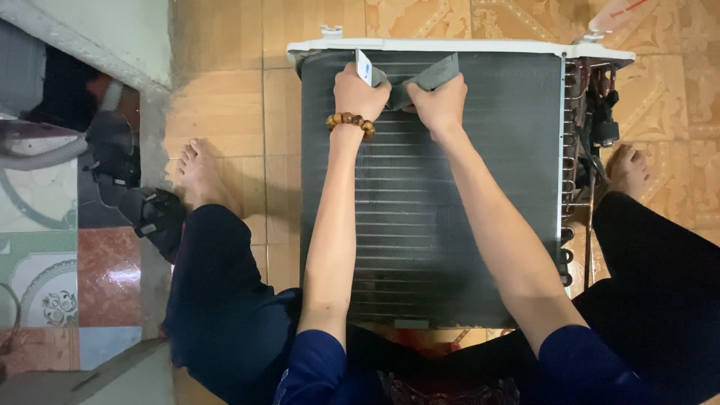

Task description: Straightening the metal fins of an evaporator unit using small flat tools to restore airflow efficiency.

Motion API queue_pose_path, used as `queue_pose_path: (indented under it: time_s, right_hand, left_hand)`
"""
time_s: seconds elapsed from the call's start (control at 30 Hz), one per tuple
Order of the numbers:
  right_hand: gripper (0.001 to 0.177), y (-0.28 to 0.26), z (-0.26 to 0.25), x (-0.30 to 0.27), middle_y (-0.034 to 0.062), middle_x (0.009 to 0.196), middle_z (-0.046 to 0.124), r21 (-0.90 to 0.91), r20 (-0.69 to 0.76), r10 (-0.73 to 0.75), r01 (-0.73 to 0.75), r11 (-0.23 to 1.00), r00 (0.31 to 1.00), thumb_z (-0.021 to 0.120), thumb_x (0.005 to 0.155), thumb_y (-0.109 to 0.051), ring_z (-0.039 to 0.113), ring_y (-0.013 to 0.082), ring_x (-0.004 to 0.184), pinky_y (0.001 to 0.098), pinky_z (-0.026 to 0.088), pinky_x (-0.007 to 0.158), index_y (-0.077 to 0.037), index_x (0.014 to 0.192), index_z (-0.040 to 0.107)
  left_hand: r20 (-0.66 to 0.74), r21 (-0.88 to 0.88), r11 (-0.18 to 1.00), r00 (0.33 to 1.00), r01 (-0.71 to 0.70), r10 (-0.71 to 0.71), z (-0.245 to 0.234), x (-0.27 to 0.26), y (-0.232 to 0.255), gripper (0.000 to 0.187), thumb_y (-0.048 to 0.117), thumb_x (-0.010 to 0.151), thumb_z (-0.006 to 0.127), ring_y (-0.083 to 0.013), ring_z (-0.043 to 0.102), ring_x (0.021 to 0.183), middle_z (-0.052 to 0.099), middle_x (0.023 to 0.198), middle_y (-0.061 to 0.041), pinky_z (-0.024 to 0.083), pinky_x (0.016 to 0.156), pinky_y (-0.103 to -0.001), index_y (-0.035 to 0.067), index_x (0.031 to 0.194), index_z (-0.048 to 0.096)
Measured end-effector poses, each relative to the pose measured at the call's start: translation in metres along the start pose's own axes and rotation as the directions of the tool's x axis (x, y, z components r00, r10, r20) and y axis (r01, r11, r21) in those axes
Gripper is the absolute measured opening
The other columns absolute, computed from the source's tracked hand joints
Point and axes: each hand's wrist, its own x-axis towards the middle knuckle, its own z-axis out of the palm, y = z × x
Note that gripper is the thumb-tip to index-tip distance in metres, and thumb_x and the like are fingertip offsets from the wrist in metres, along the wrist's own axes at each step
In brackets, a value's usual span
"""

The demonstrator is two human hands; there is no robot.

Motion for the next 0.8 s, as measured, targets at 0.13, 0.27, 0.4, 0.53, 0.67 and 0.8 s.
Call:
queue_pose_path:
  time_s: [0.13,0.27,0.4,0.53,0.67,0.8]
  right_hand:
    - [0.011,0.003,-0.001,0.000,0.0076,0.078,0.073,-0.007,-0.002,-0.026,0.026,1.000,1.000,0.073,0.083,-0.002,0.073,0.0141,0.059,0.0241,0.065,0.052,0.000,0.083,0.063]
    - [0.014,0.005,-0.002,0.000,0.0068,0.075,0.073,-0.014,-0.001,-0.106,0.106,0.994,0.994,0.075,0.084,-0.004,0.072,0.0128,0.057,0.0241,0.063,0.050,0.000,0.080,0.062]
    - [0.016,0.002,-0.003,0.000,0.0052,0.070,0.071,-0.046,0.003,-0.115,0.115,0.992,0.993,0.073,0.084,-0.003,0.070,0.0125,0.054,0.0250,0.061,0.048,-0.003,0.075,0.060]
    - [0.015,-0.003,-0.002,-0.001,0.0044,0.069,0.071,-0.063,0.018,-0.103,0.104,0.993,0.994,0.072,0.085,-0.001,0.071,0.0122,0.054,0.0243,0.063,0.049,-0.003,0.074,0.062]
    - [0.012,0.001,-0.002,0.002,0.0054,0.070,0.072,-0.085,0.020,-0.126,0.127,0.988,0.992,0.073,0.084,-0.004,0.071,0.0134,0.054,0.0249,0.062,0.048,-0.001,0.078,0.063]
    - [0.013,-0.001,-0.002,0.002,0.0064,0.068,0.071,-0.106,0.052,-0.220,0.225,0.969,0.974,0.072,0.086,-0.001,0.072,0.0149,0.051,0.0244,0.061,0.046,-0.001,0.079,0.060]
  left_hand:
    - [-0.009,-0.005,0.999,0.999,-0.036,0.036,-0.001,-0.001,0.000,0.023,0.015,0.071,0.077,-0.0250,0.076,0.065,0.077,0.077,-0.012,0.063,0.063,-0.033,-0.001,0.086,0.071]
    - [0.002,0.014,1.000,1.000,0.001,-0.001,0.002,-0.001,0.001,0.025,0.015,0.072,0.077,-0.0260,0.076,0.067,0.077,0.079,-0.014,0.064,0.063,-0.033,-0.002,0.089,0.070]
    - [0.012,-0.006,1.000,1.000,0.013,-0.013,0.000,-0.001,0.005,0.017,0.014,0.072,0.075,-0.0246,0.076,0.067,0.077,0.077,-0.009,0.063,0.068,-0.034,0.004,0.084,0.073]
    - [-0.002,0.024,1.000,1.000,-0.010,0.010,0.006,0.004,-0.004,0.023,0.015,0.071,0.077,-0.0264,0.077,0.069,0.077,0.080,-0.011,0.064,0.066,-0.034,0.001,0.088,0.071]
    - [0.043,0.095,0.995,0.999,0.000,-0.004,0.011,0.010,-0.009,0.029,0.017,0.071,0.078,-0.0290,0.076,0.071,0.075,0.083,-0.015,0.064,0.066,-0.035,-0.001,0.093,0.069]
    - [0.035,0.135,0.990,0.999,-0.035,0.031,0.016,0.013,-0.011,0.033,0.015,0.071,0.078,-0.0334,0.074,0.074,0.072,0.087,-0.018,0.064,0.069,-0.038,-0.002,0.098,0.069]
